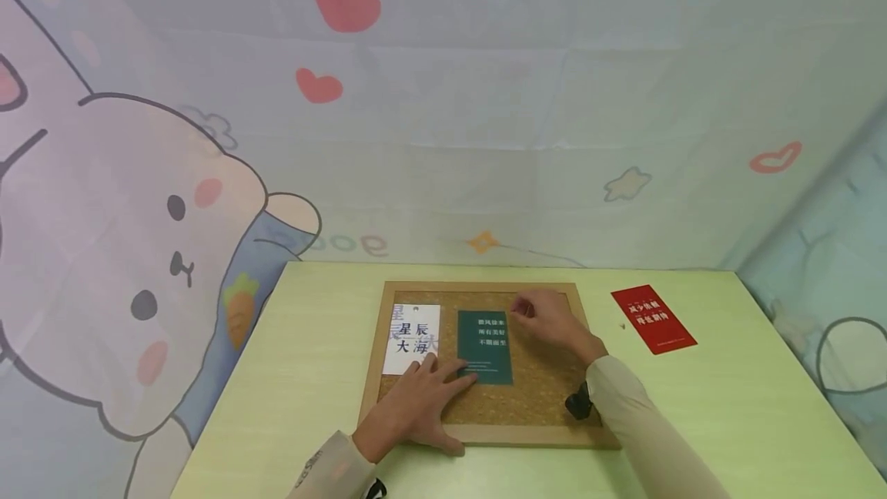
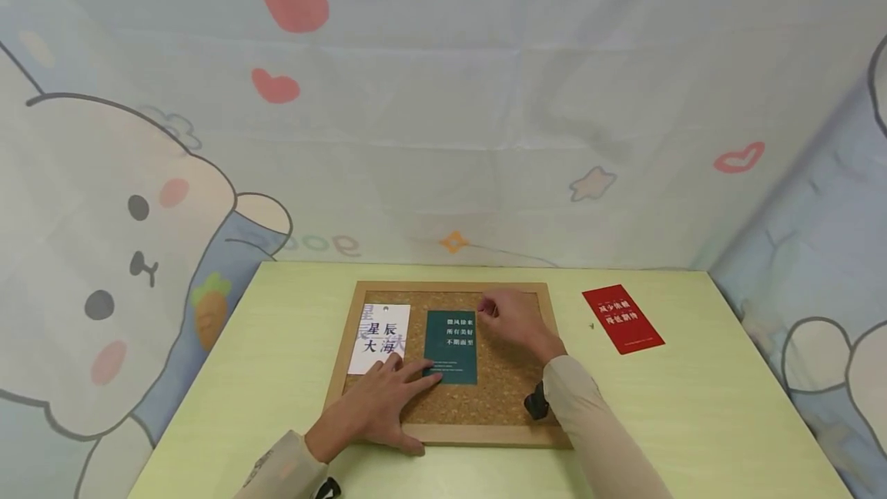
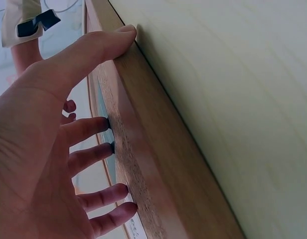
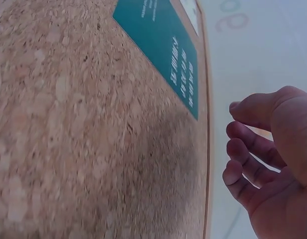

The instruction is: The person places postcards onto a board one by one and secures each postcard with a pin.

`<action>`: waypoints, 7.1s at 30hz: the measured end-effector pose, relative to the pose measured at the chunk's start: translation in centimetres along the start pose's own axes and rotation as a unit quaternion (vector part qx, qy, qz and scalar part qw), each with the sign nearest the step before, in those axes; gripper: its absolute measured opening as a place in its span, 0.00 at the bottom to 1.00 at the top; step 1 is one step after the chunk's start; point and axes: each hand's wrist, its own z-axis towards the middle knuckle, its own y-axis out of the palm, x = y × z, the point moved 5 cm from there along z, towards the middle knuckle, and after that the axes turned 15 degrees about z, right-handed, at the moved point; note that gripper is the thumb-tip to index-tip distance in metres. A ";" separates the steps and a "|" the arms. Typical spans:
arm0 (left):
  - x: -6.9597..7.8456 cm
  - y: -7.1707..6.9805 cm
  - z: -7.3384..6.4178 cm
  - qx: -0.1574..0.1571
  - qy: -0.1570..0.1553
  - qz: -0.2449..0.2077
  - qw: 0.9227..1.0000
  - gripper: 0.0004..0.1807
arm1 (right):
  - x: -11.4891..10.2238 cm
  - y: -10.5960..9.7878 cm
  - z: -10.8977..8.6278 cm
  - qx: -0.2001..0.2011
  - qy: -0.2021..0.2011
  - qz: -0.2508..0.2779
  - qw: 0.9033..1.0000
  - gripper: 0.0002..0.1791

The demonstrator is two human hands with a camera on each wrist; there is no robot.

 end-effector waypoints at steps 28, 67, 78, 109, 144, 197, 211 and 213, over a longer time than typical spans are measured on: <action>0.0 0.1 0.1 -0.001 0.000 0.024 1.000 0.59 | -0.7 4.6 3.6 -0.099 0.029 -0.001 0.995 0.04; -0.2 0.6 0.1 -0.001 -0.003 0.019 1.000 0.60 | 0.3 4.0 6.0 -0.176 0.266 0.143 0.937 0.18; -0.2 0.6 0.0 -0.005 -0.003 0.010 1.000 0.60 | 1.0 3.9 6.0 -0.182 0.230 0.130 0.947 0.12; -0.2 0.5 0.0 0.001 0.002 0.003 1.000 0.60 | 0.3 3.6 6.3 -0.168 0.159 0.103 0.967 0.07; -0.3 0.4 0.3 0.001 0.004 -0.011 1.000 0.58 | 0.0 4.7 7.3 -0.107 0.364 0.070 0.923 0.23; -0.1 0.5 0.3 0.012 0.007 -0.015 1.000 0.59 | -0.6 2.6 5.8 -0.080 0.192 0.036 0.978 0.06; -0.1 0.5 0.3 0.028 0.007 -0.006 1.000 0.59 | 1.4 -7.8 2.1 -0.038 0.141 0.026 0.989 0.15; -0.1 0.5 0.3 0.029 0.007 -0.007 1.000 0.59 | 2.5 -9.2 1.0 -0.034 0.140 0.019 0.989 0.17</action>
